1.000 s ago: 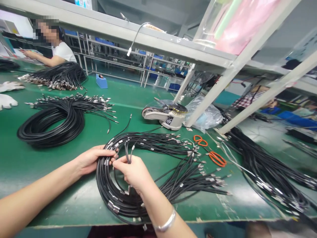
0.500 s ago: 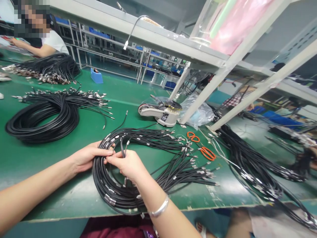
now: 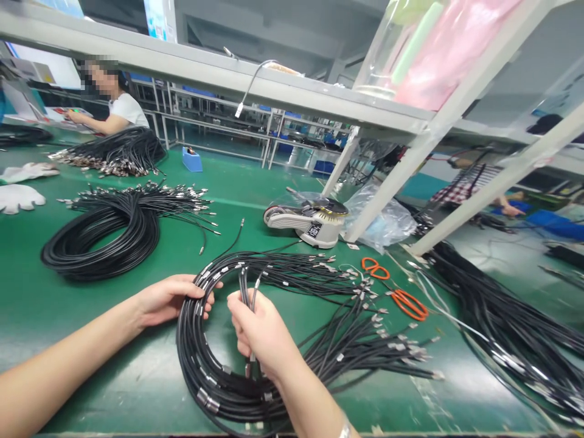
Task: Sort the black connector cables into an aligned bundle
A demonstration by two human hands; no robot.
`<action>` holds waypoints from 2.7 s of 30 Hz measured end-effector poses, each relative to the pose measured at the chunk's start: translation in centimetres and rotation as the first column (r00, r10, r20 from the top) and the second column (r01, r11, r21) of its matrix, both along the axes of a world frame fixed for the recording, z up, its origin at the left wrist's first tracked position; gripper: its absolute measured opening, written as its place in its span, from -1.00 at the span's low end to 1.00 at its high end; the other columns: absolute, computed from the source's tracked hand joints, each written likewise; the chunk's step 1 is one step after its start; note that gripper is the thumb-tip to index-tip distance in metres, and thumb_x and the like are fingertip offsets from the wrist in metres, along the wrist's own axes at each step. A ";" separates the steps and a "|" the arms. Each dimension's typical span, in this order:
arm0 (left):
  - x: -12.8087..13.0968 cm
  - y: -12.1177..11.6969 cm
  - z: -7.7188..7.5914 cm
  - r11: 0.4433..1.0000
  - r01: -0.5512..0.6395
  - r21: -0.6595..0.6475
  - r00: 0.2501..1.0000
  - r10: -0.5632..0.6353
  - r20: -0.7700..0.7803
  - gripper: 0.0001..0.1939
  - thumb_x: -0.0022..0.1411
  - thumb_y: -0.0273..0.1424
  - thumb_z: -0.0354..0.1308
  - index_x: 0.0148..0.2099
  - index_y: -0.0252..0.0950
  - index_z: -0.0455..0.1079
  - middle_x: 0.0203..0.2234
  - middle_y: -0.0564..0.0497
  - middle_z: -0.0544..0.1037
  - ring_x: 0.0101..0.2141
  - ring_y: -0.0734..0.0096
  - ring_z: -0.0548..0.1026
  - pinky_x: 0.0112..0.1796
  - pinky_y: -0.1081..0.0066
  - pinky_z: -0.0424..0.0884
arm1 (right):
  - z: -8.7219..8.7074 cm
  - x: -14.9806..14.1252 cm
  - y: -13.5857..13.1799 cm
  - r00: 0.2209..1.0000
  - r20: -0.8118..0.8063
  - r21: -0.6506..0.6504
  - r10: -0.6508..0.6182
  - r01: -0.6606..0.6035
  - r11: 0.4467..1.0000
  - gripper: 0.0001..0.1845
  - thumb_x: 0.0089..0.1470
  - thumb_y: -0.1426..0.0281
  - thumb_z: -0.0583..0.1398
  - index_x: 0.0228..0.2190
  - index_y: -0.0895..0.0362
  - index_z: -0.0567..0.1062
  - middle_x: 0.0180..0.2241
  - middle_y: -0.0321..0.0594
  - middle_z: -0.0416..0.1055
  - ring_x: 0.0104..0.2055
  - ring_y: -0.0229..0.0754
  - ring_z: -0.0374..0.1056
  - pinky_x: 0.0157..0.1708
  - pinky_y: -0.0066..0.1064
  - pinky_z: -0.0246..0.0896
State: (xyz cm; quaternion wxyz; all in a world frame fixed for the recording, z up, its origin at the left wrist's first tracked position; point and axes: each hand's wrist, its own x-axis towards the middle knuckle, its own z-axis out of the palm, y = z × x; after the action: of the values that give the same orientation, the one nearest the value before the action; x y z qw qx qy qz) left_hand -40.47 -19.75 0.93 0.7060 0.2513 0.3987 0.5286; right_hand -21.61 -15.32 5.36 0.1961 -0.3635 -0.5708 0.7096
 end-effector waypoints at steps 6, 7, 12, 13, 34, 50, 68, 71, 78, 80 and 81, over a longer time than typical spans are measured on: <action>-0.5 -0.1 0.4 0.985 0.108 0.134 0.988 -0.121 0.094 -0.67 -0.02 -0.55 0.05 -0.15 -0.49 0.38 -0.27 -0.28 0.53 -0.24 0.07 0.49 -0.09 0.08 0.27 | -0.6 -1.0 -0.2 0.992 0.121 0.021 0.022 -0.025 0.999 -0.83 -0.01 0.28 0.09 -0.42 0.14 0.28 -0.77 -0.55 0.04 -0.79 -0.48 -0.22 -0.83 -0.63 -0.31; -0.6 -0.1 0.4 0.976 0.137 0.168 0.981 -0.157 0.112 -0.67 -0.04 -0.56 0.04 -0.16 -0.50 0.38 -0.25 -0.29 0.52 -0.22 0.05 0.48 -0.07 0.06 0.25 | -0.7 -1.1 -0.3 0.990 0.142 0.045 0.017 -0.024 0.999 -0.85 -0.01 0.30 0.08 -0.42 0.14 0.28 -0.74 -0.51 0.12 -0.80 -0.49 -0.20 -0.83 -0.62 -0.29; -0.9 -0.1 0.1 0.959 0.196 0.203 0.975 -0.213 0.066 -0.71 -0.02 -0.59 0.06 -0.18 -0.49 0.39 -0.22 -0.30 0.51 -0.21 0.04 0.48 -0.09 0.07 0.26 | -0.7 -1.2 -0.7 0.968 0.249 0.227 -0.017 -0.042 0.973 -0.91 -0.11 0.41 0.15 -0.47 0.17 0.35 -0.56 -0.35 0.33 -0.70 -0.43 0.09 -0.71 -0.56 -0.03; -0.9 -0.1 0.0 0.961 0.194 0.195 0.977 -0.208 0.052 -0.71 0.00 -0.58 0.07 -0.16 -0.48 0.38 -0.23 -0.29 0.52 -0.22 0.06 0.49 -0.11 0.08 0.28 | -0.7 -1.2 -0.8 0.971 0.240 0.270 -0.017 -0.050 0.962 -0.90 -0.13 0.41 0.18 -0.49 0.18 0.36 -0.53 -0.31 0.36 -0.62 -0.38 0.19 -0.62 -0.53 0.07; 0.3 0.1 -0.5 0.991 0.015 0.131 1.000 -0.012 -0.024 -0.69 -0.08 -0.55 0.26 -0.20 -0.44 0.37 -0.52 0.00 0.45 -0.50 0.51 0.41 -0.41 0.50 0.32 | -1.2 -2.7 -2.0 0.967 0.249 0.393 -0.046 -0.058 0.918 -0.87 -0.13 0.37 0.17 -0.59 0.18 0.36 -0.61 -0.35 0.28 -0.54 -0.33 0.16 -0.48 -0.52 0.09; 0.3 -0.1 0.1 0.999 -0.010 0.038 0.996 0.007 0.092 -0.74 0.10 -0.38 0.09 -0.20 -0.48 0.38 -0.45 -0.16 0.52 -0.45 0.28 0.49 -0.35 0.26 0.42 | -0.3 -1.9 -1.5 0.969 0.248 0.220 0.006 -0.062 0.974 -0.79 -0.07 0.27 0.17 -0.52 0.18 0.36 -0.63 -0.43 0.25 -0.80 -0.50 -0.05 -0.82 -0.59 -0.18; 0.0 -0.4 0.2 0.998 0.043 0.049 0.994 -0.048 0.099 -0.62 -0.05 -0.64 0.10 -0.11 -0.40 0.35 -0.40 -0.11 0.52 -0.36 0.26 0.49 -0.17 0.04 0.35 | 3.4 1.7 1.2 0.999 0.039 0.211 -0.017 0.008 0.978 -0.72 -0.11 0.24 0.23 -0.41 0.20 0.40 -0.67 -0.45 0.17 -0.74 -0.47 -0.05 -0.77 -0.57 -0.12; -0.2 -0.3 0.2 0.995 0.092 0.045 0.993 -0.095 0.067 -0.59 -0.06 -0.61 0.17 -0.09 -0.33 0.35 -0.45 -0.04 0.51 -0.39 0.29 0.49 -0.21 0.07 0.37 | 3.6 2.0 1.2 0.994 0.079 0.235 0.075 -0.092 0.968 -0.73 -0.10 0.22 0.23 -0.46 0.19 0.36 -0.59 -0.38 0.26 -0.62 -0.40 0.17 -0.62 -0.54 0.07; -0.5 -0.1 -0.2 0.991 0.111 0.078 0.992 -0.106 -0.062 -0.79 -0.10 -0.57 0.22 -0.32 -0.42 0.38 -0.44 -0.11 0.53 -0.44 0.26 0.52 -0.31 0.24 0.40 | 1.6 0.8 0.2 0.998 -0.007 0.293 0.069 -0.064 0.954 -0.75 0.03 0.20 0.13 -0.44 0.15 0.28 -0.59 -0.34 0.30 -0.32 -0.22 0.34 -0.25 -0.39 0.20; -0.5 0.0 -0.2 0.991 0.106 0.081 0.993 -0.101 -0.064 -0.78 -0.10 -0.58 0.20 -0.30 -0.42 0.38 -0.45 -0.12 0.54 -0.43 0.23 0.52 -0.31 0.22 0.40 | 1.6 1.0 0.2 0.996 -0.063 0.199 0.059 -0.045 0.979 -0.75 0.03 0.20 0.11 -0.38 0.14 0.27 -0.65 -0.43 0.20 -0.53 -0.30 0.29 -0.44 -0.42 0.25; -0.5 0.0 -0.2 0.991 0.104 0.080 0.993 -0.099 -0.064 -0.77 -0.10 -0.58 0.19 -0.29 -0.42 0.38 -0.45 -0.13 0.54 -0.42 0.21 0.52 -0.30 0.20 0.40 | 1.6 1.1 0.3 0.996 -0.077 0.142 0.046 -0.035 0.989 -0.73 0.02 0.19 0.12 -0.35 0.13 0.26 -0.67 -0.49 0.12 -0.66 -0.37 0.17 -0.59 -0.48 0.19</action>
State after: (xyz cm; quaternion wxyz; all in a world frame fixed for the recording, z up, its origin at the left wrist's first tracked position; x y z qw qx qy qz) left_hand -40.95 -19.79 0.76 0.7087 0.3163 0.3839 0.5004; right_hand -20.49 -15.03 7.00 0.2294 -0.3084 -0.6181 0.6857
